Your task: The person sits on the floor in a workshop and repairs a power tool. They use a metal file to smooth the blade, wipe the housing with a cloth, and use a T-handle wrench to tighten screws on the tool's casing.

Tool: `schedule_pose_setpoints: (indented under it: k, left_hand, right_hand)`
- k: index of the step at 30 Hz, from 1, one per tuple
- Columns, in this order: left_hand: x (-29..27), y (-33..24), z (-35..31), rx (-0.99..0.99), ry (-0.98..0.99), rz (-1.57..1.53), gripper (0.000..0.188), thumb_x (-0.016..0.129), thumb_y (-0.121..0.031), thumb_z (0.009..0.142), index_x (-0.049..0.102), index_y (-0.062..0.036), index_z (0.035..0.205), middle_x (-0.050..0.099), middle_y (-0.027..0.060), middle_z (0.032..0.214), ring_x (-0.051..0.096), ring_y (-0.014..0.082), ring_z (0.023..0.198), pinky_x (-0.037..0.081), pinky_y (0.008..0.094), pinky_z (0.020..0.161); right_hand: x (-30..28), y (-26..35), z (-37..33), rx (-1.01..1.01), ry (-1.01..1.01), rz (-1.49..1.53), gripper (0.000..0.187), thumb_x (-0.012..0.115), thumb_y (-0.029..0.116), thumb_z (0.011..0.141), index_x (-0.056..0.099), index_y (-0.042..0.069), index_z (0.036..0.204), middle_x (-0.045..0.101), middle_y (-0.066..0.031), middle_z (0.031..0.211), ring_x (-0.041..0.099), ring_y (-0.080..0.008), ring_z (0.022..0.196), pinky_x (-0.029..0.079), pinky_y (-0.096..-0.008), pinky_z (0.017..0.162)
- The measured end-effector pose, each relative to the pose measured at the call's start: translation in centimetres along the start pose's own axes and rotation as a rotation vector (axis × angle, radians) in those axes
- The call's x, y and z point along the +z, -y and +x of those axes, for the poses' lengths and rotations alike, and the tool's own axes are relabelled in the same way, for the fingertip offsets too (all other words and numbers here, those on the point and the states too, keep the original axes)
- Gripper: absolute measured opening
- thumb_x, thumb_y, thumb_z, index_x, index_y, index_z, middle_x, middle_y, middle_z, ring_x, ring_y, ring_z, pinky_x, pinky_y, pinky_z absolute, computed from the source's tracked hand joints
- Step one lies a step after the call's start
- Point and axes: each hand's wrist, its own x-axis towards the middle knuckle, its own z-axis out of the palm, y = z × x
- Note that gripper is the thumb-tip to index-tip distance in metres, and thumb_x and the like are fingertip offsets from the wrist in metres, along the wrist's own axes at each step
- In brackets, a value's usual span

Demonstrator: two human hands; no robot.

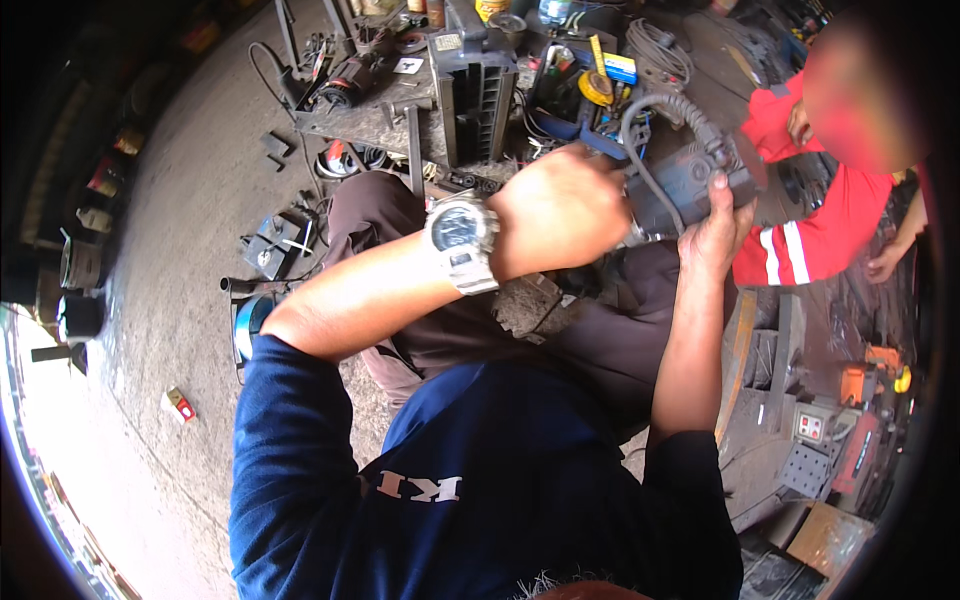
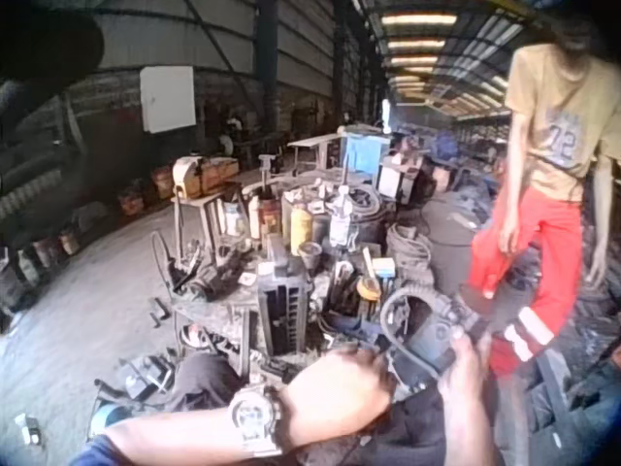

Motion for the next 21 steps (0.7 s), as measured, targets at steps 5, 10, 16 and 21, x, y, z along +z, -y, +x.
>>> schedule_pose_setpoints:
  k: [5, 10, 16, 21]
  left_hand:
    - [-0.6, 0.5, 4.5, 0.213, -0.235, 0.247, 0.014, 0.067, -0.021, 0.076, 0.068, -0.0072, 0.073, 0.061, 0.0017, 0.075, 0.063, 0.0189, 0.079, 0.049, 0.0308, 0.071]
    - [0.7, 1.1, 6.0, 0.294, -0.196, 0.218, 0.016, 0.068, -0.021, 0.074, 0.070, -0.0056, 0.075, 0.063, 0.0015, 0.075, 0.062, 0.0185, 0.080, 0.048, 0.0300, 0.072]
    - [1.5, 1.7, 6.4, 0.318, -0.148, 0.182, 0.015, 0.069, -0.022, 0.074, 0.070, -0.0066, 0.073, 0.064, 0.0015, 0.076, 0.063, 0.0189, 0.081, 0.048, 0.0304, 0.073]
    - [1.9, 1.7, 5.7, 0.280, -0.116, 0.160, 0.014, 0.068, -0.022, 0.074, 0.069, -0.0084, 0.072, 0.062, 0.0012, 0.076, 0.062, 0.0193, 0.082, 0.048, 0.0307, 0.074]
  right_hand:
    - [-1.4, -3.3, -1.7, 0.125, 0.003, 0.011, 0.070, 0.084, 0.012, 0.082, 0.050, -0.001, 0.141, 0.062, -0.0123, 0.130, 0.061, -0.0241, 0.118, 0.049, -0.0401, 0.106]
    - [-3.6, -4.5, -3.2, 0.204, -0.036, 0.013, 0.074, 0.086, 0.013, 0.081, 0.047, 0.000, 0.142, 0.060, -0.0122, 0.133, 0.061, -0.0251, 0.120, 0.048, -0.0408, 0.107]
    - [-4.0, -5.0, -4.3, 0.188, 0.021, 0.024, 0.078, 0.092, 0.017, 0.078, 0.049, 0.000, 0.141, 0.060, -0.0114, 0.133, 0.060, -0.0243, 0.119, 0.048, -0.0400, 0.106]
    - [-2.9, -4.8, -4.7, 0.193, 0.018, 0.034, 0.077, 0.092, 0.016, 0.077, 0.049, 0.000, 0.140, 0.061, -0.0108, 0.130, 0.061, -0.0229, 0.117, 0.049, -0.0386, 0.104]
